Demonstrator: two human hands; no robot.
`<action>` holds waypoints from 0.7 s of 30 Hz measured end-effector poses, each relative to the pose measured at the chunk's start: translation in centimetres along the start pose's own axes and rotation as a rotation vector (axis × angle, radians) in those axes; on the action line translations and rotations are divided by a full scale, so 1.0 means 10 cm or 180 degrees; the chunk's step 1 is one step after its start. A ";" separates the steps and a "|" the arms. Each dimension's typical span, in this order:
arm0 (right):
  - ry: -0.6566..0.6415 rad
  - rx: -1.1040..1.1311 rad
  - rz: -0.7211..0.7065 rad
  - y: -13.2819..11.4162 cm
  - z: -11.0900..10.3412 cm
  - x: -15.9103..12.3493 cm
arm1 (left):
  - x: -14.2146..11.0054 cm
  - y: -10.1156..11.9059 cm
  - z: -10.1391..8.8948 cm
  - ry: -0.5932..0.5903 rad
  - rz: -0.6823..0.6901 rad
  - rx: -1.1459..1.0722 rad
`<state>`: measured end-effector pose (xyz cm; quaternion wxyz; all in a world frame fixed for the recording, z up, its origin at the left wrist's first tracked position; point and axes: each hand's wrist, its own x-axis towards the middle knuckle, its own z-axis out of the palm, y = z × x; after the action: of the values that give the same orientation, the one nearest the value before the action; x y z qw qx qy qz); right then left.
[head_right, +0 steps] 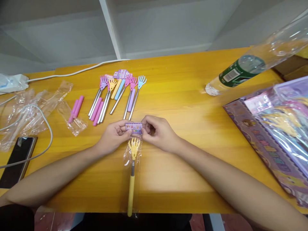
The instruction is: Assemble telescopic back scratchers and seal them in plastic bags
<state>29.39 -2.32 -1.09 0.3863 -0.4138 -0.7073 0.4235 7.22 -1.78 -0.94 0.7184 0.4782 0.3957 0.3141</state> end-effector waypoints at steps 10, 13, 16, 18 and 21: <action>0.0037 0.0030 0.0088 0.03 0.01 0.01 | 0.00 0.01 0.01 0.0010 0.0133 -0.0081; 0.0001 0.0061 0.0135 0.05 0.00 0.01 | 0.00 -0.03 -0.01 0.0030 0.0093 -0.0050; -0.0054 0.0032 0.0164 0.03 -0.03 0.00 | 0.00 -0.05 -0.02 0.0028 0.0066 -0.0115; -0.0116 -0.0014 0.0106 0.02 -0.06 0.00 | 0.00 -0.05 -0.02 0.0017 0.0056 -0.0161; -0.0208 -0.0119 -0.0034 0.00 -0.06 0.01 | -0.01 -0.02 0.00 -0.0045 0.0080 -0.0172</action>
<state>29.94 -2.06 -0.86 0.3574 -0.4031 -0.7296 0.4213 7.15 -1.95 -1.10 0.7298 0.4658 0.3759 0.3303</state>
